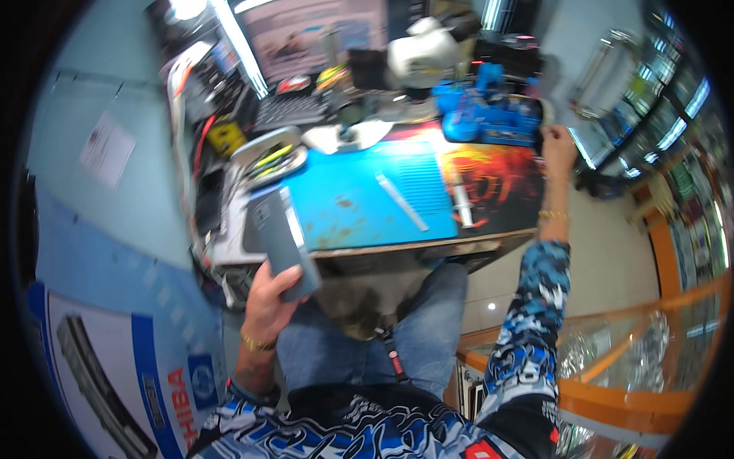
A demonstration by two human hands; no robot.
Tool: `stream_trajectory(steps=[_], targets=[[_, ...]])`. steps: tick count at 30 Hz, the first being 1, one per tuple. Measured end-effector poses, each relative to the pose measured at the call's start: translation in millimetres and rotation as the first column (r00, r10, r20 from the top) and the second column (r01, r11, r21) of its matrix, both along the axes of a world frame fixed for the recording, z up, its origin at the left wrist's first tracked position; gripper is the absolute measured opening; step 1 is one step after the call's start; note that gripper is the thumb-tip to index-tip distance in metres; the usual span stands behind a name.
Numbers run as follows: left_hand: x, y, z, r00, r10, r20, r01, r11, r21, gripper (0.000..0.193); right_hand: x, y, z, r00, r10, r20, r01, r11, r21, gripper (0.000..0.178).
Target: The person applies adhesive to a smartphone battery and places it into the phone's chassis. They then press the back cover onto the device, connect a charging cable to test the phone, and finally place the device into a black bag.
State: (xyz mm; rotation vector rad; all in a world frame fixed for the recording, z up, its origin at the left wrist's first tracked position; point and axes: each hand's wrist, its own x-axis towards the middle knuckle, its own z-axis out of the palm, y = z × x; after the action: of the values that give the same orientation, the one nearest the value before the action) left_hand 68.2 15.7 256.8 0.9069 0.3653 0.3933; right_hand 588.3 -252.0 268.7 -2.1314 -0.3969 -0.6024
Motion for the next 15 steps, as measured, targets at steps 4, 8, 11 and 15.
stream_trajectory(steps=[4,8,11,15], targets=[[-16.6,-5.0,11.1,0.998,0.036,-0.054,-0.035,0.999,0.017,0.036,-185.9,104.9,44.5,0.633,0.757,-0.161,-0.67,0.64,0.375,0.006],[-23.3,-5.6,11.4,0.999,0.023,-0.049,-0.022,0.999,0.038,0.037,-326.1,140.4,53.3,0.006,0.933,-0.361,-0.943,0.125,0.307,0.056],[-31.8,-5.3,17.6,1.0,0.025,0.004,-0.025,0.999,0.04,0.037,-362.4,151.8,53.9,-0.158,0.911,-0.381,-0.962,-0.055,0.268,0.072],[-44.3,-3.1,16.1,0.998,0.047,0.037,-0.048,0.998,0.036,0.038,-378.3,153.4,60.1,-0.172,0.886,-0.431,-0.967,-0.068,0.246,0.081]])
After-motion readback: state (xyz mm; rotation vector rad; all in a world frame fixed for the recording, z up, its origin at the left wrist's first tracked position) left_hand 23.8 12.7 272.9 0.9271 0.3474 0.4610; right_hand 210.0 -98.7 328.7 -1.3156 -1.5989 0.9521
